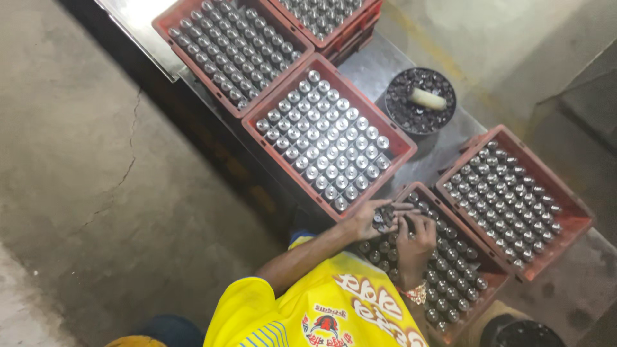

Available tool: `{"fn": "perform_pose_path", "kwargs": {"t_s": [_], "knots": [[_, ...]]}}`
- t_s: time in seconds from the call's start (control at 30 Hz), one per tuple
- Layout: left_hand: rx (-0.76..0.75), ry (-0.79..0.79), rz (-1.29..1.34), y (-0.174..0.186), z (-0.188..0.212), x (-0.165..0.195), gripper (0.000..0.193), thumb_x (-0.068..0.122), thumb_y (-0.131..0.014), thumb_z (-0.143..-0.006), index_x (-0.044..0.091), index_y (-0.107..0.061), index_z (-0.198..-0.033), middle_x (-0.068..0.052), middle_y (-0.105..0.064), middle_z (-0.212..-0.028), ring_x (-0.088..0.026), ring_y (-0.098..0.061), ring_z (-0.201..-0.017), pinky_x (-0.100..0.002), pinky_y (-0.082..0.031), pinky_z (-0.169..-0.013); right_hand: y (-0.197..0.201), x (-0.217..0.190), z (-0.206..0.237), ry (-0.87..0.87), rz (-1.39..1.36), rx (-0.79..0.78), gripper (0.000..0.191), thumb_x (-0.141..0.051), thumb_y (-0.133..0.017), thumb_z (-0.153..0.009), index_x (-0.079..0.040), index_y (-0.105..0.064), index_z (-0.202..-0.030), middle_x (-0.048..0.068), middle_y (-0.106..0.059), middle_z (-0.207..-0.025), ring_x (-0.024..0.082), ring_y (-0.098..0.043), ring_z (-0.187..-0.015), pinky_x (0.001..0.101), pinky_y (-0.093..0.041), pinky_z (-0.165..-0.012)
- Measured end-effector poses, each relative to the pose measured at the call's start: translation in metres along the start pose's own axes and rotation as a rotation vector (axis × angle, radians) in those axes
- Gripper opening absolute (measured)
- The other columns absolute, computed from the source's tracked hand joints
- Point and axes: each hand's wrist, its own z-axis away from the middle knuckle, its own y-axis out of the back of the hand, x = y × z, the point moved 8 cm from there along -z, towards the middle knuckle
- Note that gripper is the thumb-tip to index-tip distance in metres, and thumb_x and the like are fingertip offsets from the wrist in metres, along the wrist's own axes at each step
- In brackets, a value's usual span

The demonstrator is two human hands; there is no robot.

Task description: The person repeatedly picks small metal parts from a container, holds them in the left hand, and places them one by one into a red crate. The person occasionally reaches into a second container to retrieve more parts. The task continues with the same repetitive motion throughout the clip.

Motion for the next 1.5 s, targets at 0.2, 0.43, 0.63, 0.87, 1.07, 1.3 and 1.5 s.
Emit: {"fn": "perform_pose_path", "kwargs": {"t_s": [0.2, 0.43, 0.63, 0.87, 1.07, 1.3, 1.5], "knots": [[0.165, -0.002, -0.108, 0.002, -0.001, 0.002, 0.057, 0.031, -0.028, -0.114, -0.009, -0.043, -0.151, -0.022, -0.055, -0.15, -0.028, -0.064, -0.122, -0.039, -0.051, -0.109, 0.009, 0.005, -0.003, -0.089, -0.027, 0.04, 0.016, 0.001, -0.074, -0.089, -0.001, -0.072, -0.105, 0.016, -0.072, -0.101, 0.031, -0.071, -0.09, 0.0399, -0.055, -0.082], [0.168, -0.007, -0.093, -0.004, -0.004, 0.011, 0.058, 0.03, -0.026, -0.114, -0.012, -0.04, -0.151, -0.026, -0.05, -0.152, -0.033, -0.057, -0.133, -0.042, -0.045, -0.117, 0.002, 0.021, -0.004, -0.105, -0.062, 0.052, 0.017, -0.001, -0.074, -0.088, 0.0, -0.073, -0.105, 0.014, -0.074, -0.102, 0.027, -0.071, -0.09, 0.0374, -0.054, -0.081], [0.235, 0.002, -0.038, 0.0, -0.009, 0.02, 0.057, 0.028, -0.026, -0.113, -0.015, -0.039, -0.149, -0.031, -0.048, -0.151, -0.037, -0.052, -0.139, -0.043, -0.045, -0.118, -0.019, 0.071, 0.01, -0.518, -0.091, -0.02, 0.018, -0.007, -0.08, -0.09, -0.001, -0.074, -0.106, 0.013, -0.072, -0.089, 0.021, -0.061, -0.077, 0.034, -0.05, -0.068], [0.317, 0.058, -0.18, 0.028, -0.015, 0.019, 0.044, 0.023, -0.039, -0.11, -0.009, -0.056, -0.136, -0.024, -0.063, -0.138, -0.033, -0.064, -0.128, -0.045, -0.053, -0.107, -0.022, 0.088, 0.018, -0.463, -0.384, 0.024, 0.021, 0.002, -0.079, -0.083, -0.001, -0.071, -0.102, 0.009, -0.074, -0.1, 0.012, -0.068, -0.091, 0.0279, -0.056, -0.078], [0.404, 0.081, -0.177, 0.059, -0.028, -0.019, 0.043, 0.023, -0.046, -0.106, -0.011, -0.056, -0.13, -0.029, -0.06, -0.135, -0.04, -0.058, -0.129, -0.05, -0.047, -0.112, 0.027, 0.102, 0.045, -0.322, -0.226, 0.117, 0.018, -0.001, -0.082, -0.082, -0.001, -0.068, -0.094, 0.01, -0.069, -0.097, 0.02, -0.066, -0.094, 0.0317, -0.052, -0.086], [0.425, 0.038, -0.11, 0.053, -0.044, -0.072, 0.048, 0.024, -0.038, -0.105, -0.014, -0.05, -0.133, -0.033, -0.05, -0.145, -0.045, -0.047, -0.141, -0.053, -0.037, -0.123, 0.101, 0.202, 0.09, -0.779, -0.147, 0.289, 0.019, -0.01, -0.082, -0.083, -0.005, -0.067, -0.095, 0.007, -0.071, -0.092, 0.023, -0.069, -0.083, 0.0349, -0.054, -0.077], [0.419, -0.008, -0.106, 0.066, -0.037, -0.106, 0.048, 0.023, -0.037, -0.107, -0.015, -0.048, -0.134, -0.034, -0.05, -0.145, -0.045, -0.046, -0.142, -0.052, -0.037, -0.124, 0.139, 0.231, 0.07, -0.512, 0.136, 0.281, 0.025, -0.003, -0.087, -0.076, -0.003, -0.066, -0.09, 0.011, -0.067, -0.091, 0.029, -0.063, -0.09, 0.0406, -0.05, -0.081]]}}
